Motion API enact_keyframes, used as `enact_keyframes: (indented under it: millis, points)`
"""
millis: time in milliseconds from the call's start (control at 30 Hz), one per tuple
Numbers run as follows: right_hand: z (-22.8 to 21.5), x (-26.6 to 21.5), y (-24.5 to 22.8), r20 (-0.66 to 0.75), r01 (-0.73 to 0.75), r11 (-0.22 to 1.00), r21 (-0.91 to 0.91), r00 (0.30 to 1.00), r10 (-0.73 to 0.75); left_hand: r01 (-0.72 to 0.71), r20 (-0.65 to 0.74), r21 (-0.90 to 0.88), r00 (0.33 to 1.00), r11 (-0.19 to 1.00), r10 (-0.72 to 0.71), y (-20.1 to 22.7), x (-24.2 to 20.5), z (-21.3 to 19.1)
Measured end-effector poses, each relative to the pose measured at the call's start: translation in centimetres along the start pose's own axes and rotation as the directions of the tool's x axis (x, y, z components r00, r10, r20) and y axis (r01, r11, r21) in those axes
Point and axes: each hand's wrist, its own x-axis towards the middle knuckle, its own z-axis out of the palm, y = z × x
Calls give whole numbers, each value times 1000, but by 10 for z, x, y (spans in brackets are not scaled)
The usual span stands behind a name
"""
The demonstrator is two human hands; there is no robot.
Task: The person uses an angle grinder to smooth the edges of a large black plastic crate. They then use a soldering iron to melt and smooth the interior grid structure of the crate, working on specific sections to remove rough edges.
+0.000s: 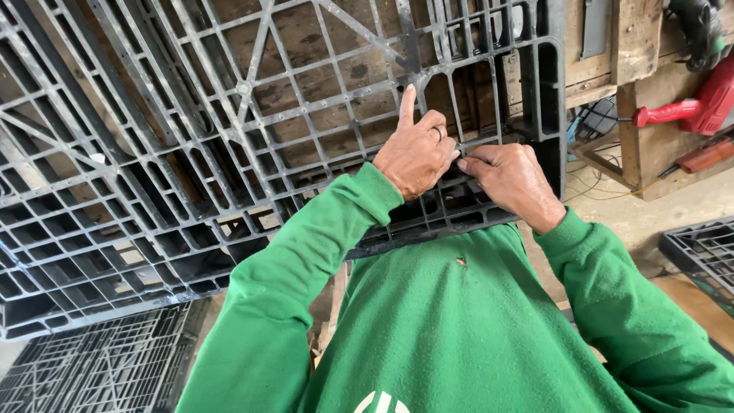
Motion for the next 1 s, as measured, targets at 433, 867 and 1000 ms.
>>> enact_keyframes:
  millis: [433, 867, 1000]
  points:
    - [7, 1, 9, -38, 78, 996, -47, 996, -80, -6, -124, -14, 992, 1000, 4, -1, -1, 7]
    - [4, 8, 8, 40, -35, 999, -5, 999, 36, 19, -69, 3, 997, 1000, -18, 1, 0, 6]
    - [5, 6, 4, 22, -36, 999, -23, 999, 36, 19, -81, 31, 997, 999, -16, 3, 1, 6]
